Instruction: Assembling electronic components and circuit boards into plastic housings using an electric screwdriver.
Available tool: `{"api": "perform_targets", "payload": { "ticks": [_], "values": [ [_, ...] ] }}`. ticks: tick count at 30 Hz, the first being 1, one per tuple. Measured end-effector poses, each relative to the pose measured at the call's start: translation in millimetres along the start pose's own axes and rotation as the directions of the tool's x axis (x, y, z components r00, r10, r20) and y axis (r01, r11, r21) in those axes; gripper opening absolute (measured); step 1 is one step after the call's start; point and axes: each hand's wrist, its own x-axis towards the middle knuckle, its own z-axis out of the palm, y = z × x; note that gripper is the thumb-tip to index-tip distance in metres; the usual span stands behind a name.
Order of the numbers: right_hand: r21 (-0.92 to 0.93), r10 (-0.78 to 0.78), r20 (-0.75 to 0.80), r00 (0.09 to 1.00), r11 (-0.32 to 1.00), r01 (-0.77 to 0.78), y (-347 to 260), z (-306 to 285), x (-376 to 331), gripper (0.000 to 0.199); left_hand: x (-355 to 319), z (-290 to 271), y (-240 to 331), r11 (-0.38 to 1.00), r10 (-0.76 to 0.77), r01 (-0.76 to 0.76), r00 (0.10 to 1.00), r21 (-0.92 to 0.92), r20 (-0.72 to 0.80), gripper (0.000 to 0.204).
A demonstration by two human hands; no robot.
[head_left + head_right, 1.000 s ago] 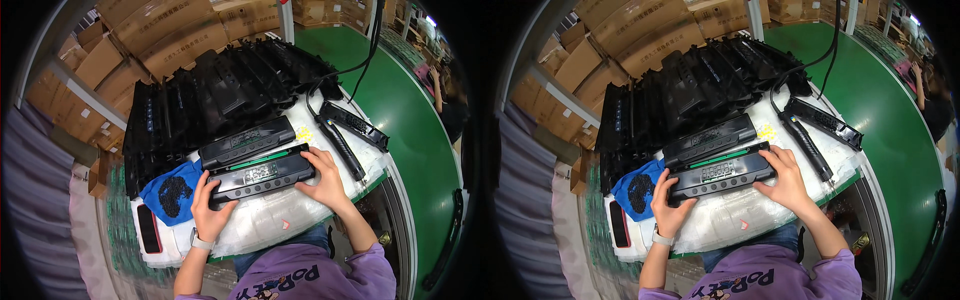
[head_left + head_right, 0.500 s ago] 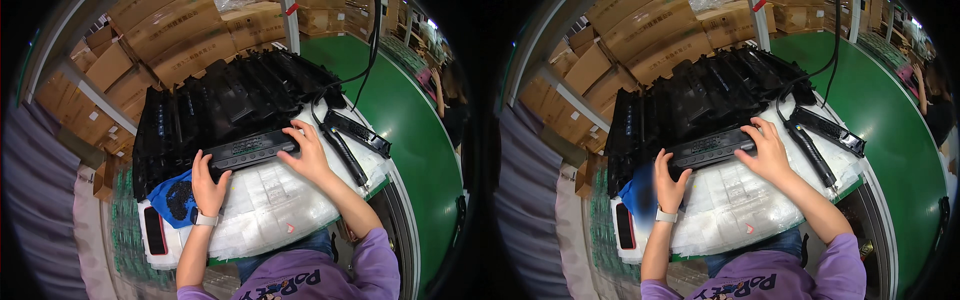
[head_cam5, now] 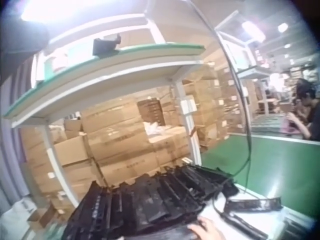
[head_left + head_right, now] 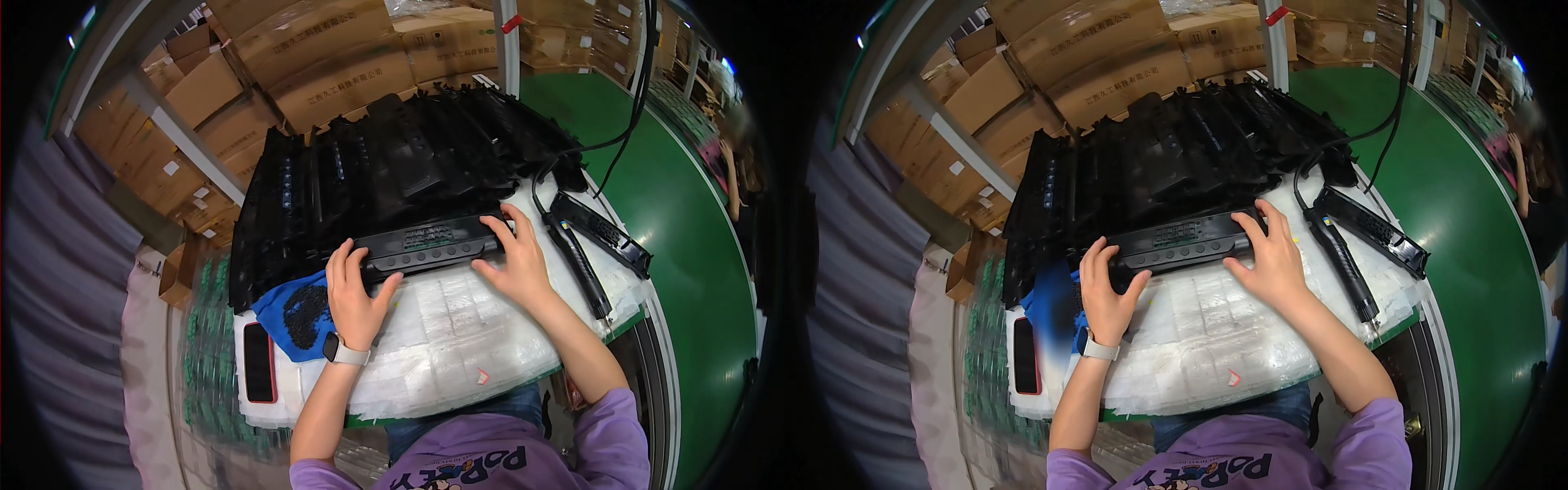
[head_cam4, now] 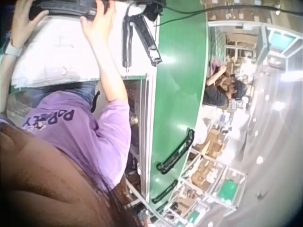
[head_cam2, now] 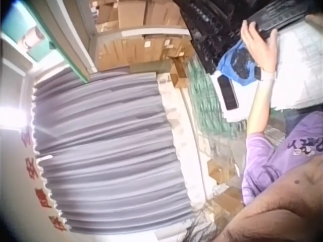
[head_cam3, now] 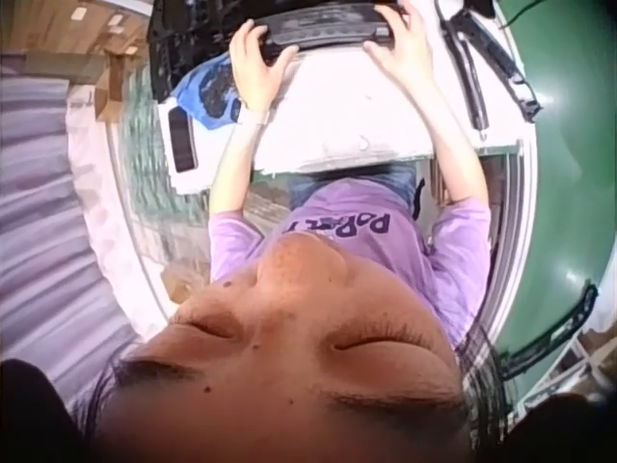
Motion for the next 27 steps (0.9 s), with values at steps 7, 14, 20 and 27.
{"api": "perform_targets", "payload": {
  "ticks": [7, 14, 20, 27],
  "values": [
    [0.025, -0.003, -0.017, 1.000, 1.000, 0.004, -5.6, -8.8, -3.5, 0.064, 55.1, -14.8, 11.9, 0.939, 0.214, -0.154, 0.962, 0.308, -0.170, 0.041],
    [0.078, -0.032, -0.078, 0.996, 0.996, 0.038, -5.3, -21.3, -5.4, 0.065, 91.8, -1.8, -19.2, 0.868, -0.109, 0.063, 0.992, 0.492, 0.067, 0.046],
    [0.107, -0.031, -0.077, 0.997, 0.994, 0.039, -1.2, -26.3, -5.2, 0.064, 107.6, -27.6, -29.1, 0.799, 0.173, 0.029, 0.946, 0.600, -0.276, 0.045],
    [0.129, -0.048, -0.102, 0.994, 0.990, 0.061, -5.1, -30.0, -3.1, 0.062, 127.0, -45.0, -95.1, 0.705, -0.346, 0.431, 0.902, 0.563, -0.257, 0.025]
  ]
}}
